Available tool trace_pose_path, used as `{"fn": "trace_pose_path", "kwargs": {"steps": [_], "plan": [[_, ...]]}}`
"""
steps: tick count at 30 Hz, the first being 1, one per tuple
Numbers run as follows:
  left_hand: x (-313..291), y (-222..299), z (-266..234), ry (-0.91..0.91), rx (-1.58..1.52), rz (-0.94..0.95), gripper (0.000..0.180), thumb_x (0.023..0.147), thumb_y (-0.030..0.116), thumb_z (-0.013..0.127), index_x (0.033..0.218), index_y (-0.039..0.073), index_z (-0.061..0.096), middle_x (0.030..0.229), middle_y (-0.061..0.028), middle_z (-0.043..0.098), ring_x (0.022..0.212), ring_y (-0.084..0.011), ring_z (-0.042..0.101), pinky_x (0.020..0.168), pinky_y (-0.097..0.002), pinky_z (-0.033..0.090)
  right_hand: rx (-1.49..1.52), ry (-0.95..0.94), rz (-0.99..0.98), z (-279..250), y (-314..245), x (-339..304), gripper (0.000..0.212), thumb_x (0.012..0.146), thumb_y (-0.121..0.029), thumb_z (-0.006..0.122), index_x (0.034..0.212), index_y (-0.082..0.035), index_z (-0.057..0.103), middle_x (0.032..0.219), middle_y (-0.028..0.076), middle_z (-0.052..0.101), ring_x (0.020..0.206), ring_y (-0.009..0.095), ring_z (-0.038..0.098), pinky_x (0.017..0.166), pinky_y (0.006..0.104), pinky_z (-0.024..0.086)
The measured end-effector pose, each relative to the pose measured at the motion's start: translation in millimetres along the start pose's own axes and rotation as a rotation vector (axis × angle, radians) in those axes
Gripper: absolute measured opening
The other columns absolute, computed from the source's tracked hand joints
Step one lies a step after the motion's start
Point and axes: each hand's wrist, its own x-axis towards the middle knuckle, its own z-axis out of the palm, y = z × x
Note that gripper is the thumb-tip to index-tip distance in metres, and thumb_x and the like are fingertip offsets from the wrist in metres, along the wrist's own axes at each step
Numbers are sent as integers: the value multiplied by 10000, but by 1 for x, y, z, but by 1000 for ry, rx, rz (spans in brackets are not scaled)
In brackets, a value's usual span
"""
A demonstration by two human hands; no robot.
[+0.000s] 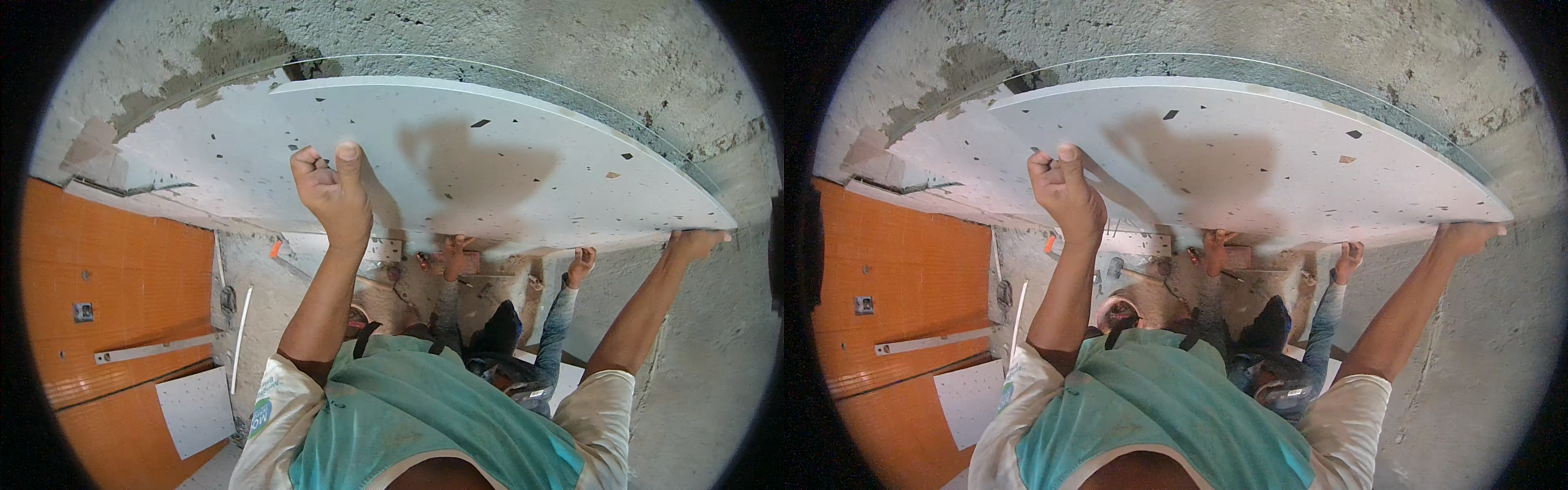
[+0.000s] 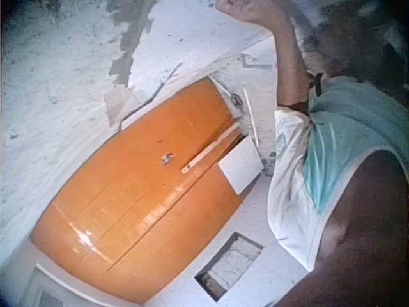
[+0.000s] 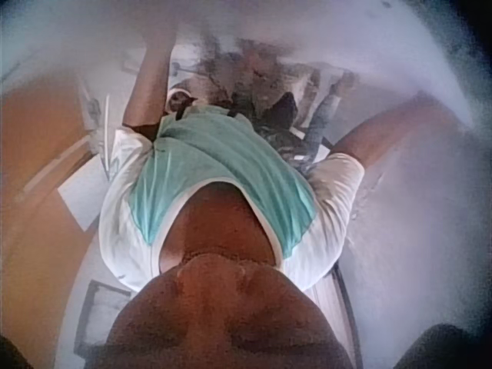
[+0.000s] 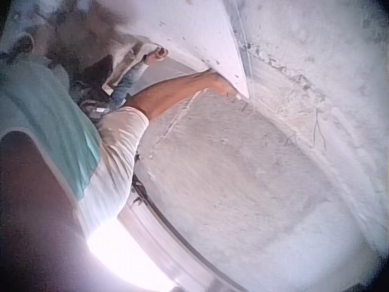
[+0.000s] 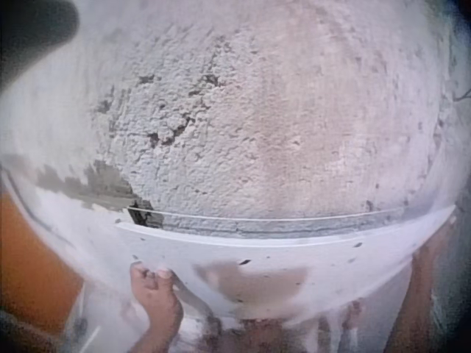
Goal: The person assists in a tiling project by holding a large white tile against a wall while a coworker applies adhesive. The person then retrieves a bucket of cement and uses a trowel to mix the contents.
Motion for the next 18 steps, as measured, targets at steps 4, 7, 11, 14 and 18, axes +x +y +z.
{"fn": "trace_pose_path", "kwargs": {"steps": [4, 7, 11, 14, 18], "plan": [[0, 9, 4, 38, 83, -10, 282, 884, 195, 624, 959, 45, 398, 779, -5, 478, 683, -52, 430, 592, -179, 343, 11, -12, -26, -4, 7, 8, 692, 955, -496, 209, 1279, 89, 385, 1290, 198, 462, 1156, 364, 490, 938, 479, 472], [0, 3, 7, 67, 79, 30, 274, 876, 187, 634, 968, 34, 426, 770, 3, 465, 678, -55, 430, 596, -179, 348, 30, 6, -3, -2, 3, 0, 679, 957, -493, 211, 1274, 77, 399, 1274, 195, 478, 1139, 357, 505, 944, 476, 467], [0, 4, 1, 108, 368, 54, 214, 873, 163, 632, 948, 7, 505, 778, -3, 497, 699, -80, 463, 643, -206, 392, -40, 37, 4, -13, 10, 14, 651, 961, -489, 237, 1232, 61, 456, 1220, 185, 522, 1071, 319, 534, 907, 453, 460], [-6, 14, 2, 119, 406, -2, 209, 887, 176, 614, 956, 0, 525, 807, -33, 554, 735, -111, 499, 693, -238, 426, -57, 69, -39, -21, 40, 42, 655, 960, -502, 276, 1192, 69, 498, 1154, 183, 568, 996, 286, 552, 857, 424, 453], [-14, 20, 15, 139, 288, -18, 247, 880, 201, 623, 929, -25, 535, 823, -57, 574, 769, -134, 520, 724, -267, 436, 72, 90, 3, -15, 42, 50, 675, 949, -521, 274, 1177, 77, 491, 1188, 176, 544, 1054, 277, 546, 900, 403, 435]]}}
